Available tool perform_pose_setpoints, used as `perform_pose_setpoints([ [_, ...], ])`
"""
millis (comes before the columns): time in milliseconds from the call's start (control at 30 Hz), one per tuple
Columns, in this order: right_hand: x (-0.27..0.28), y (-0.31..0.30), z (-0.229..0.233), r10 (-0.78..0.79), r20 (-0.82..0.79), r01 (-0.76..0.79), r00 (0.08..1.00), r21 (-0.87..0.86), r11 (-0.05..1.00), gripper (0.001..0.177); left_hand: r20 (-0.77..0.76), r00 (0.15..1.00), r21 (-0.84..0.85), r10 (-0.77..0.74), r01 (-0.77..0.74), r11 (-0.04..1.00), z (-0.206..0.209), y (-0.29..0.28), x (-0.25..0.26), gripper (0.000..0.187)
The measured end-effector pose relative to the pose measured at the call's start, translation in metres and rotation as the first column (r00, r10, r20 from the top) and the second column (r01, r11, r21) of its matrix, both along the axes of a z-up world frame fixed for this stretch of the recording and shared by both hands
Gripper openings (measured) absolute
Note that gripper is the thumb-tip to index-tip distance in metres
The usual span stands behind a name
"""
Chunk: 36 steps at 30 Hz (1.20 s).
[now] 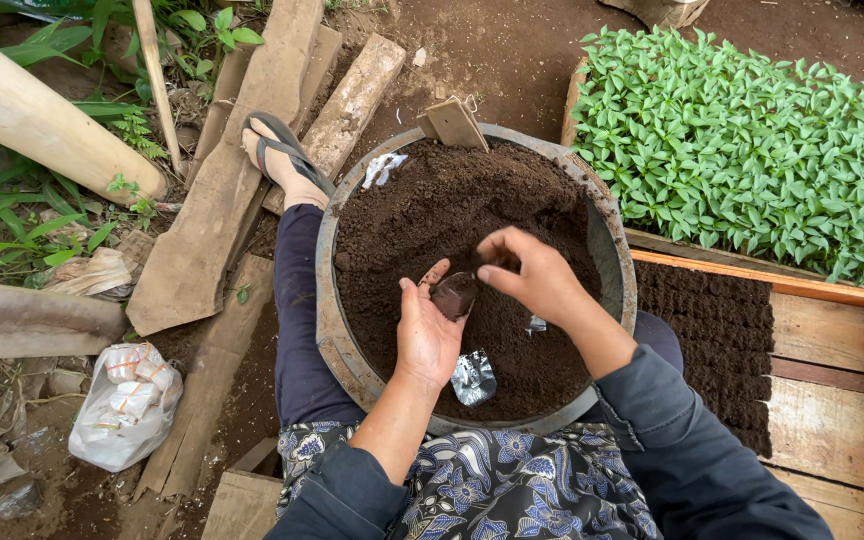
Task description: The person scoops soil from a large bucket, wraps it around a small packet, and forms a soil pellet by hand. They then place the finished pellet into a wooden tray filled with soil.
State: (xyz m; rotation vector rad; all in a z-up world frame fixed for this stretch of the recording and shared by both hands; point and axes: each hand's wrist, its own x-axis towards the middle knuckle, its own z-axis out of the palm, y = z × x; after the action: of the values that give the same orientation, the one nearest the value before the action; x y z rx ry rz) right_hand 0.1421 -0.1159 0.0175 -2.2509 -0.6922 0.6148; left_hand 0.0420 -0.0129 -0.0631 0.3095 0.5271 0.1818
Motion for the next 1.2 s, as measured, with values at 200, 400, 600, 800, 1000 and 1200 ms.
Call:
perform_pose_setpoints([
  [200,-0.034,0.009,0.008,0.064,0.003,-0.064,0.998,0.033,0.997,0.045,0.051,0.999,0.051,0.006,-0.008,0.999,-0.013,-0.011,0.015,0.066],
  [400,-0.017,-0.012,-0.011,-0.045,0.154,0.017,0.987,0.178,0.984,0.01,0.068,0.997,0.001,-0.032,0.032,0.999,-0.027,-0.008,0.01,0.037],
  [600,0.008,-0.035,-0.123,-0.045,-0.011,0.045,0.999,0.026,0.999,0.076,-0.128,0.991,0.236,0.037,-0.006,0.972,-0.016,-0.002,-0.001,0.032],
  [800,-0.007,0.002,-0.094,-0.175,-0.401,0.307,0.899,0.295,0.905,0.039,-0.082,0.996,0.131,0.026,-0.015,0.991,-0.013,0.015,-0.005,0.057],
  [1000,-0.021,0.021,0.01,0.204,0.177,-0.198,0.963,-0.054,0.979,0.028,-0.055,0.998,0.176,0.017,-0.007,0.984,-0.019,0.011,0.001,0.061],
  [1200,-0.016,0.011,-0.027,0.128,0.444,-0.126,0.887,-0.035,0.991,0.009,-0.014,1.0,0.141,0.002,0.0,0.99,0.014,0.001,0.006,0.07],
])
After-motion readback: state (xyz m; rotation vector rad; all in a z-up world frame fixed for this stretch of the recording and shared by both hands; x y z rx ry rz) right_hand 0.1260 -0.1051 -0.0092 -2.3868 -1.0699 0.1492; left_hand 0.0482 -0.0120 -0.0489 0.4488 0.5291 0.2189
